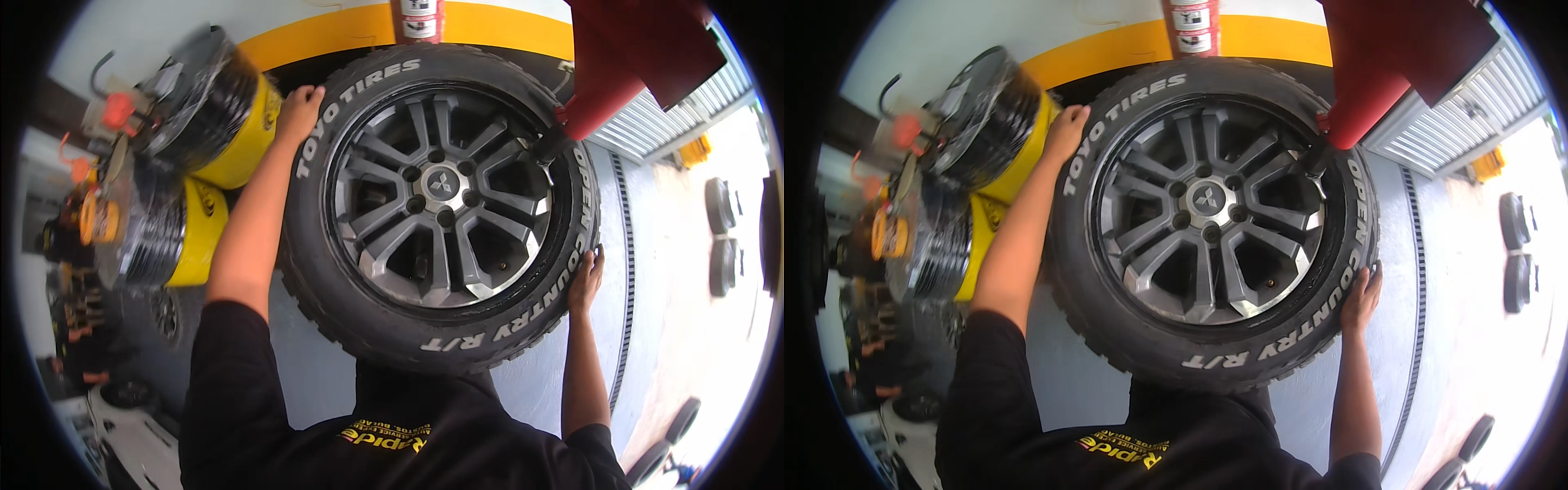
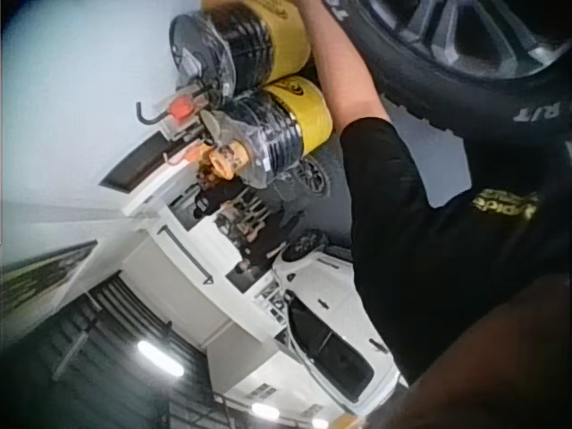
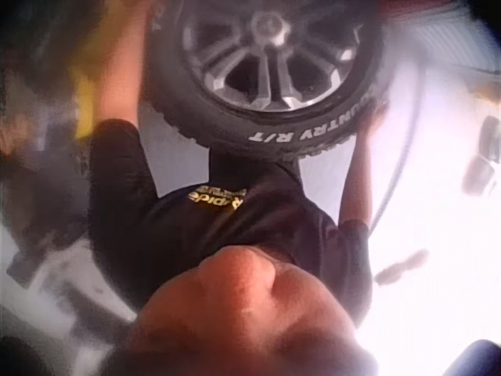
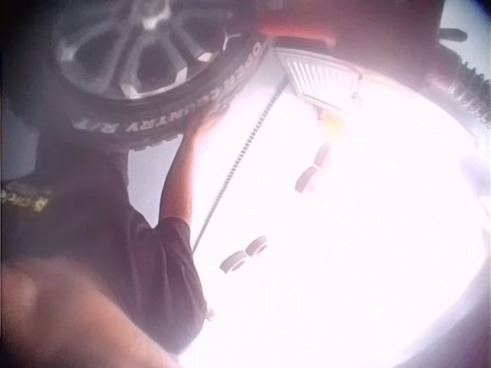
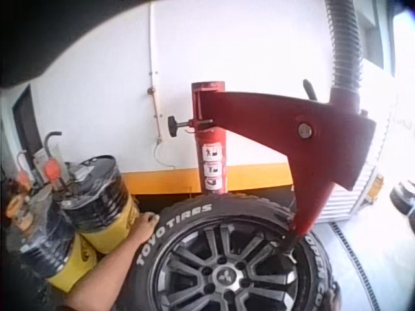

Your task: The person mounts a tire onto a wheel rim using a tire changing machine. They apply lubricant to the bead, position the tire on the machine, and use the machine's arm and a pry bar to seat the tire onto the rim.

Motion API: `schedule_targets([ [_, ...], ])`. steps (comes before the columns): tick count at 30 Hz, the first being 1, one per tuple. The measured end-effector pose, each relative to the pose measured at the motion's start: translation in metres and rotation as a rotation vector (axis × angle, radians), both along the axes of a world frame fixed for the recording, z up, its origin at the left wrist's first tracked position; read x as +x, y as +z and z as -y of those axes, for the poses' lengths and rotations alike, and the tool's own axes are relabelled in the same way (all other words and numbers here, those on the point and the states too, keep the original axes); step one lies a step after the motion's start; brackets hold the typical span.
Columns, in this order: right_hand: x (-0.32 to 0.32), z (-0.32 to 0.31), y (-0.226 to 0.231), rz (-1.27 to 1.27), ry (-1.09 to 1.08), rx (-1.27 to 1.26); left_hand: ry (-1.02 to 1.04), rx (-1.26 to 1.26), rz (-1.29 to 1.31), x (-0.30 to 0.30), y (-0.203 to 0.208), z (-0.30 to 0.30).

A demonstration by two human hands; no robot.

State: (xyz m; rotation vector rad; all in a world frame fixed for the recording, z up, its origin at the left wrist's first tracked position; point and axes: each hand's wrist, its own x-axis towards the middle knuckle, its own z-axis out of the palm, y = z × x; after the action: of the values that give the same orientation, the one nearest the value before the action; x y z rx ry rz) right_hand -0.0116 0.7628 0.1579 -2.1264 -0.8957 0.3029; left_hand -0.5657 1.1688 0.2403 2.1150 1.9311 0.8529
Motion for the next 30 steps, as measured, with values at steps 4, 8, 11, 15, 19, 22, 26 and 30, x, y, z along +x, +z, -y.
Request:
schedule_targets([
  [4, -0.059, 0.025, 0.004, 0.077, -0.234, -0.126, -0.338, -0.291, 0.000, 0.051, -0.020, -0.145],
  [8, -0.165, 0.073, 0.029, -0.097, -0.401, -0.365, -0.466, -0.482, -0.158, 0.114, -0.028, -0.204],
  [11, -0.164, 0.059, 0.039, -0.082, -0.431, -0.461, -0.517, -0.659, 0.202, 0.117, -0.041, -0.238],
  [15, -0.173, 0.028, 0.043, -0.068, -0.632, -0.482, -0.418, -0.669, 0.139, 0.115, -0.036, -0.241],
  [19, -0.168, 0.033, 0.033, -0.081, -0.616, -0.500, -0.478, -0.698, 0.283, 0.110, -0.025, -0.216],
  [22, -0.160, 0.042, 0.029, -0.085, -0.619, -0.525, -0.505, -0.568, 0.175, 0.118, -0.009, -0.191],
  [26, -0.153, 0.040, 0.018, -0.085, -0.616, -0.568, -0.544, -0.509, 0.192, 0.105, -0.018, -0.204],
  [30, -0.153, 0.040, 0.002, 0.013, -0.626, -0.631, -0.499, -0.594, 0.216, 0.094, -0.029, -0.217],
])
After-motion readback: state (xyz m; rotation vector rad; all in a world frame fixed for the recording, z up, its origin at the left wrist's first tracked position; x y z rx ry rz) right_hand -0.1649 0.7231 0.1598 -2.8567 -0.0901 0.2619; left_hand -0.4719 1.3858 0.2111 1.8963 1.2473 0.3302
